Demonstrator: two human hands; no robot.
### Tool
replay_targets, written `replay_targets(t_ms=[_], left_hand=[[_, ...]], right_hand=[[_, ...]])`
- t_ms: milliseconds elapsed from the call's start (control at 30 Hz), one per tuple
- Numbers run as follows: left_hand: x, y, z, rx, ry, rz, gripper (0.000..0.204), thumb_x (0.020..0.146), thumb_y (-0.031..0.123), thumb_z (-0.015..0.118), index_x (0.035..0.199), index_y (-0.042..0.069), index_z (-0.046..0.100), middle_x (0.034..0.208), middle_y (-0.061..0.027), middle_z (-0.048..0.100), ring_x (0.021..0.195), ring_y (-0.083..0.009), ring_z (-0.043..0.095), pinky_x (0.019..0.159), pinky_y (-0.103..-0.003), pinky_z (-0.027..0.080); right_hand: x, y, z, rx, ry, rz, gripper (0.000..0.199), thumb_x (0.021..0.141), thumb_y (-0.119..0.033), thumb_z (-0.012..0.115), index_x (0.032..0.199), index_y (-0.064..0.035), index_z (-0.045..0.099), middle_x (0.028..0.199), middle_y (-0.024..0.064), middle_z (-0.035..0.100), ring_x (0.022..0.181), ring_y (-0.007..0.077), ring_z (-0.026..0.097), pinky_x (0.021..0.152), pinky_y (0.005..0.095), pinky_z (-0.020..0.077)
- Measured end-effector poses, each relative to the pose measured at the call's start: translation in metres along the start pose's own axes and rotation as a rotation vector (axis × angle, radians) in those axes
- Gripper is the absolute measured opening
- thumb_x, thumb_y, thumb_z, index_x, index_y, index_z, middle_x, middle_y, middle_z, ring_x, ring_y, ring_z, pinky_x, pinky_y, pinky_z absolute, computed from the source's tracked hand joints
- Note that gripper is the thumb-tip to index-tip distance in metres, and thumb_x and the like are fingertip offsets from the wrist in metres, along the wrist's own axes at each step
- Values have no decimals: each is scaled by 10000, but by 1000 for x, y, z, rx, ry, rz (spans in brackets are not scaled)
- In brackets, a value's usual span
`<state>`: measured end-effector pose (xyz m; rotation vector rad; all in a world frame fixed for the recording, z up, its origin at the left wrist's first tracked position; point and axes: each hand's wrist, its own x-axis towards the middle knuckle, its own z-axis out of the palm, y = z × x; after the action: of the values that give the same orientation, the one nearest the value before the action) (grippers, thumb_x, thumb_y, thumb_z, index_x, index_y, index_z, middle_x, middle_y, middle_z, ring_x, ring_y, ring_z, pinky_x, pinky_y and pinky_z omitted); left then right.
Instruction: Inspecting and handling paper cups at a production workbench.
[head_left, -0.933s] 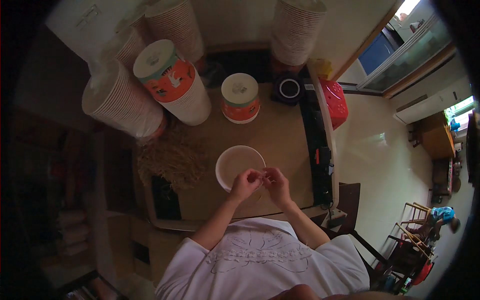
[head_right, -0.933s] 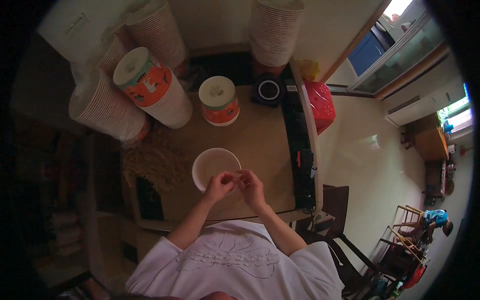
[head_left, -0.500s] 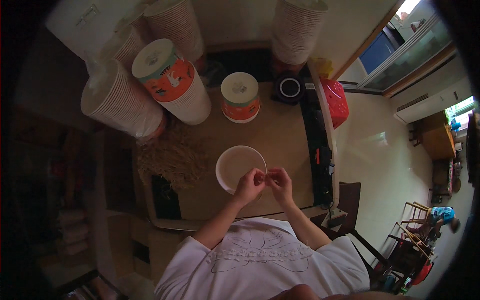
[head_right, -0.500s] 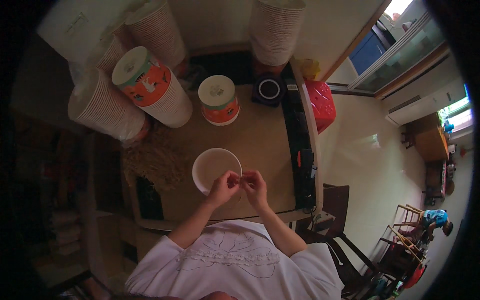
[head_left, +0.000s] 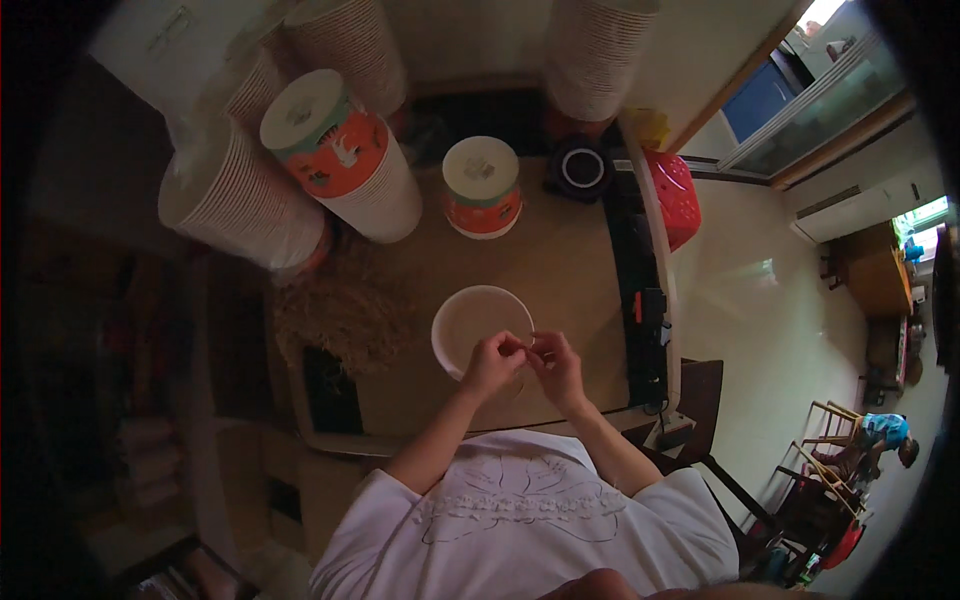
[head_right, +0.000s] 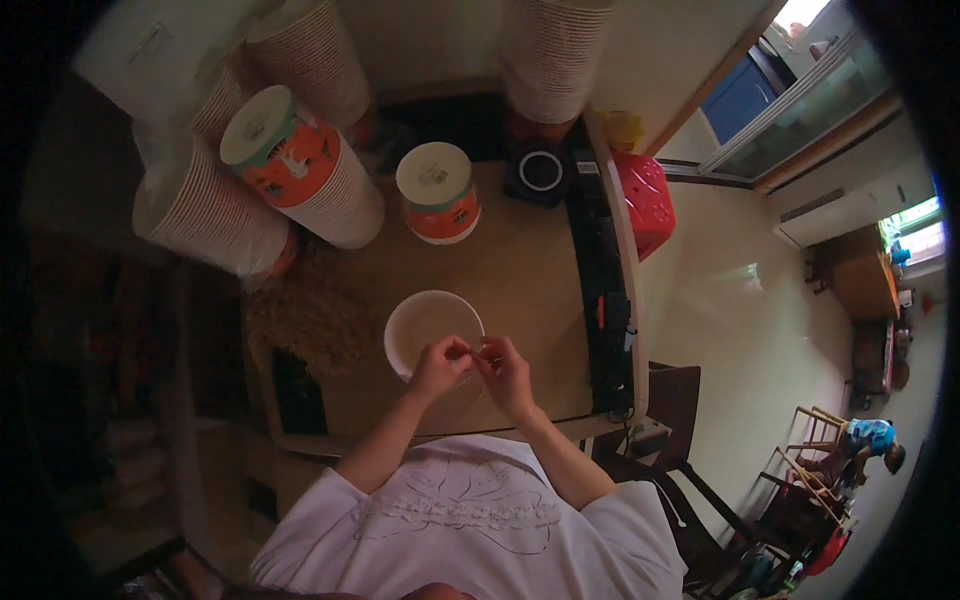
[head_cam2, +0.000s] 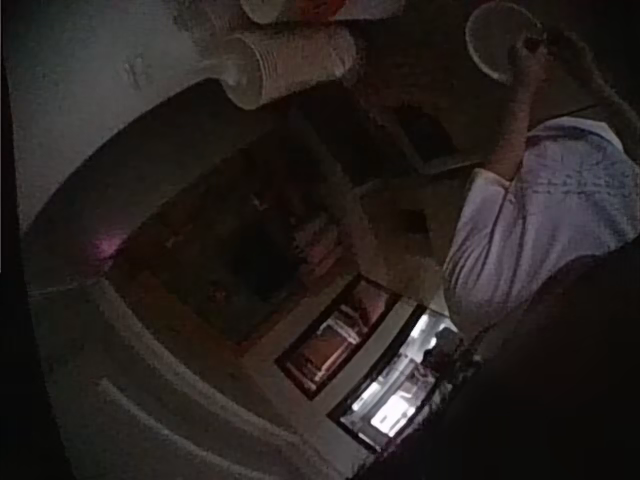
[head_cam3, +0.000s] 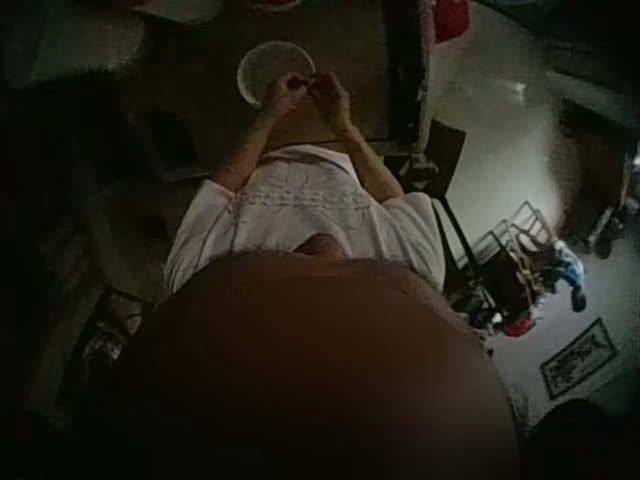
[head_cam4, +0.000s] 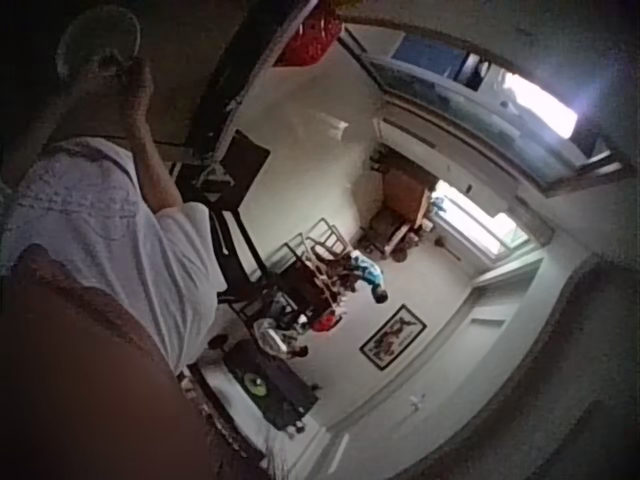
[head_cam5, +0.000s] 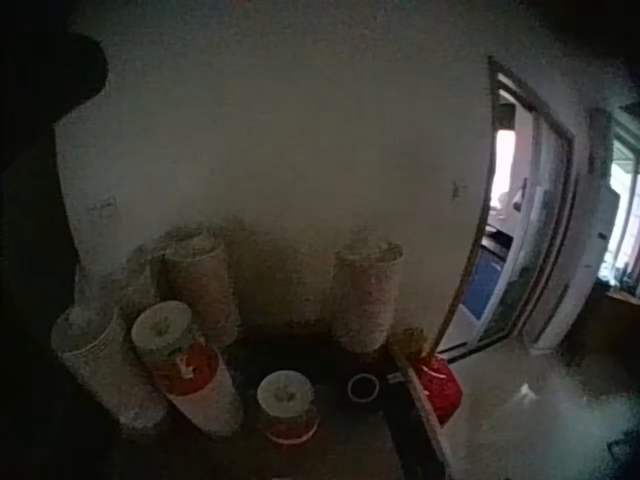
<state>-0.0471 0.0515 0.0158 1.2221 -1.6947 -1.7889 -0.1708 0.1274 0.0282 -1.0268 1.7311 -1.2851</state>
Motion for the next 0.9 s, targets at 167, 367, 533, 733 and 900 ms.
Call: replay_targets(t_ms=[167, 367, 533, 733, 900], left_hand=[[0, 3, -6, -532, -27, -306, 39, 782, 13, 529, 819, 25, 534, 797, -73, 580, 750, -167, 599, 664, -277, 516], [12, -14, -14, -953, -133, -459, 69, 818, 78, 467, 794, 44, 521, 715, -49, 537, 655, -145, 546, 561, -248, 469], [22, -28, -11, -680, -112, -528, 164, 857, 181, 484, 784, 60, 569, 639, -17, 514, 579, -91, 490, 437, -229, 369], [32, -38, -14, -438, -391, -570, 278, 890, 271, 498, 750, 73, 634, 610, 7, 522, 450, -59, 413, 371, -198, 272], [32, -42, -11, -683, -480, -629, 204, 881, 212, 523, 784, 64, 624, 626, 15, 532, 452, -54, 442, 376, -196, 307]], right_hand=[[1, 5, -1, -7, -18, 3, 190, 787, -3, 618, 970, -38, 578, 830, 72, 632, 752, 138, 624, 670, 250, 492], [4, 8, -2, 3, -50, 50, 108, 772, 33, 608, 870, -10, 595, 826, 54, 614, 774, 113, 591, 684, 247, 489], [8, 4, -8, -25, -34, 3, 123, 753, 54, 600, 849, -22, 603, 811, 42, 596, 738, 123, 575, 667, 237, 476], [12, 9, -1, -122, -98, -189, 155, 702, 40, 632, 824, -55, 619, 794, 54, 560, 729, 148, 561, 608, 259, 459], [6, 5, 3, -246, -113, -240, 138, 689, 15, 659, 794, -67, 624, 789, 62, 537, 695, 173, 548, 604, 268, 443]])
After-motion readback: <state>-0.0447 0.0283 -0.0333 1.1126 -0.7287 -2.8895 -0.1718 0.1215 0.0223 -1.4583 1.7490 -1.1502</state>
